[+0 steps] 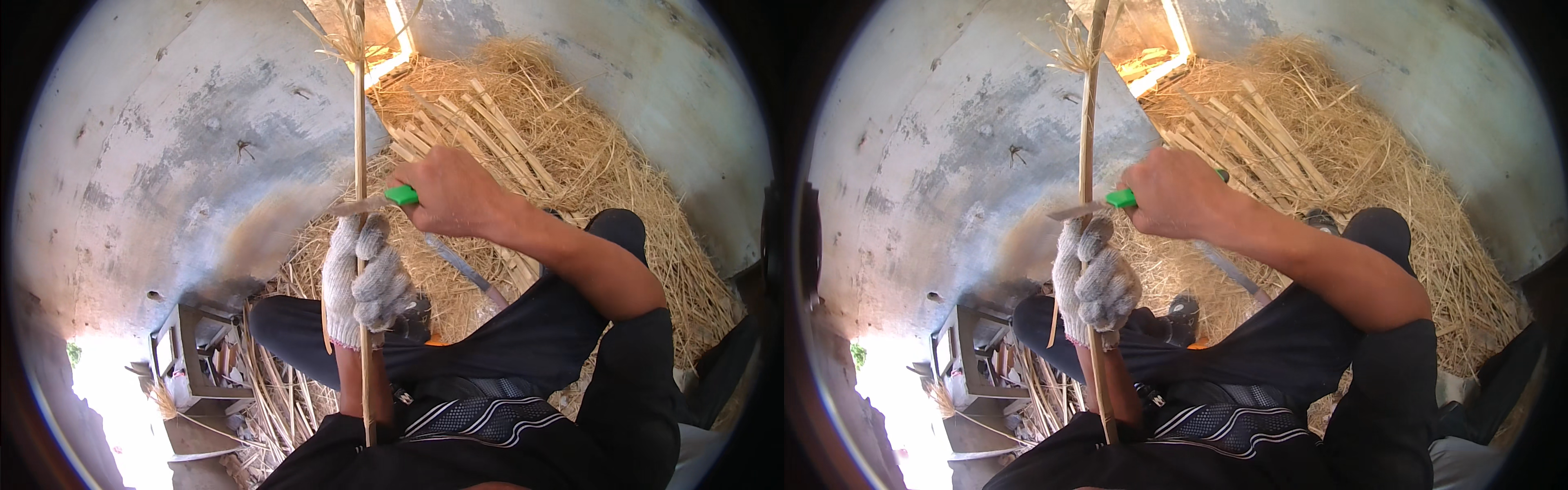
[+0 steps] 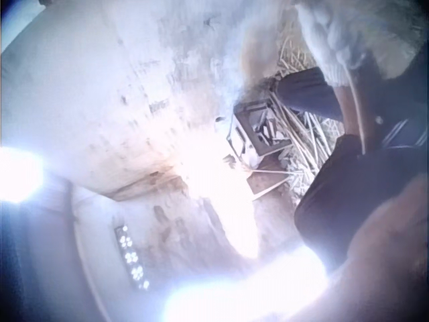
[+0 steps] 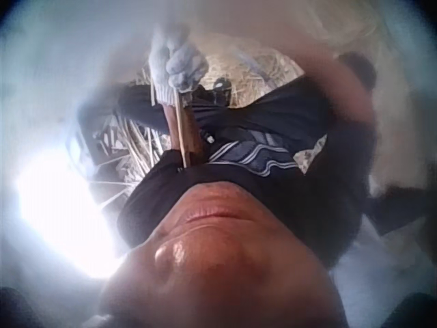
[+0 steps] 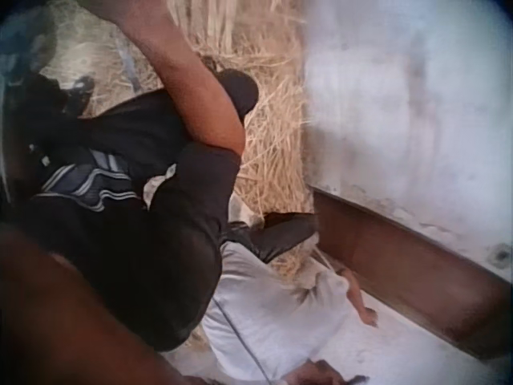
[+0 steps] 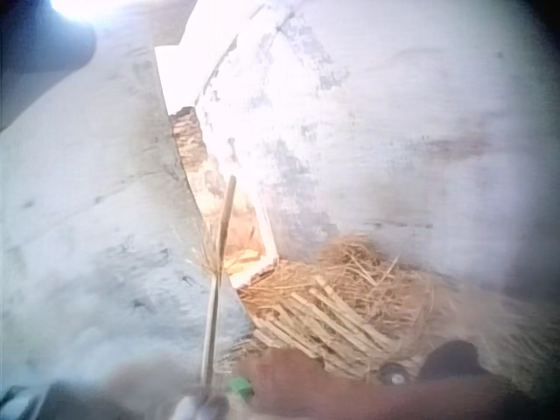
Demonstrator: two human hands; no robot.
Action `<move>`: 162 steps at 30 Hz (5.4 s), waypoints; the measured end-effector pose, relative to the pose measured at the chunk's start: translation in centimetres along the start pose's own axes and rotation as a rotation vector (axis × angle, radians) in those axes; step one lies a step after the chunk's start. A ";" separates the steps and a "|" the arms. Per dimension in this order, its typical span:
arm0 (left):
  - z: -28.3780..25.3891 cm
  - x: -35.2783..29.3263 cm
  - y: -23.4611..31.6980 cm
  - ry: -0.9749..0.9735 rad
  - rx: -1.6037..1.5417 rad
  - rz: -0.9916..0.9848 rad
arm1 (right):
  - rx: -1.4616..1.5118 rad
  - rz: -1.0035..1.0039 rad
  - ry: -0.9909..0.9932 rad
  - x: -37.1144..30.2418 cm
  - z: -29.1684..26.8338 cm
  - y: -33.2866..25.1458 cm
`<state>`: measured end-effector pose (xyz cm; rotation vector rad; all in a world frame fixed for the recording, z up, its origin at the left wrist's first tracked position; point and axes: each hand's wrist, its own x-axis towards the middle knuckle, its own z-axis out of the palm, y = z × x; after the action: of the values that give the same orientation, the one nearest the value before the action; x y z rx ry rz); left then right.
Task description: The person sits on a straw-covered floor and uses a green-handled knife to shave the surface of a long bamboo pole. They hold the pole with a gloved left hand and repeatedly scrape the blade along its length to remove the outer layer, producing wood shavings.
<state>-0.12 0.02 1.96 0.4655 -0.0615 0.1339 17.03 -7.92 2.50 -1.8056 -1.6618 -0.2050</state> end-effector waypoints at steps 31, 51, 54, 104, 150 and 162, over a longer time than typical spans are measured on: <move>1.0 1.2 -1.6 0.037 0.060 -0.075 | -0.128 0.752 0.053 6.1 0.8 9.4; 2.3 0.1 1.8 0.439 0.704 0.265 | 0.175 0.181 0.166 0.1 -1.4 -0.4; 1.8 0.8 2.2 0.442 0.787 0.346 | 0.188 0.147 0.222 0.1 -1.2 -0.3; 1.7 -3.1 -3.8 0.169 0.033 -0.001 | -0.604 0.168 0.419 4.7 1.5 6.5; 0.3 -3.4 -2.9 0.075 -0.081 -0.077 | -0.325 -0.078 0.394 1.8 1.6 1.2; 0.4 -3.3 -2.0 -0.039 -0.132 0.002 | -0.083 -0.177 0.218 0.1 0.0 -1.5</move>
<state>-3.14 -2.33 1.17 0.3362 -0.1088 0.1223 15.68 -7.93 3.06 -1.6298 -1.6756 -0.5365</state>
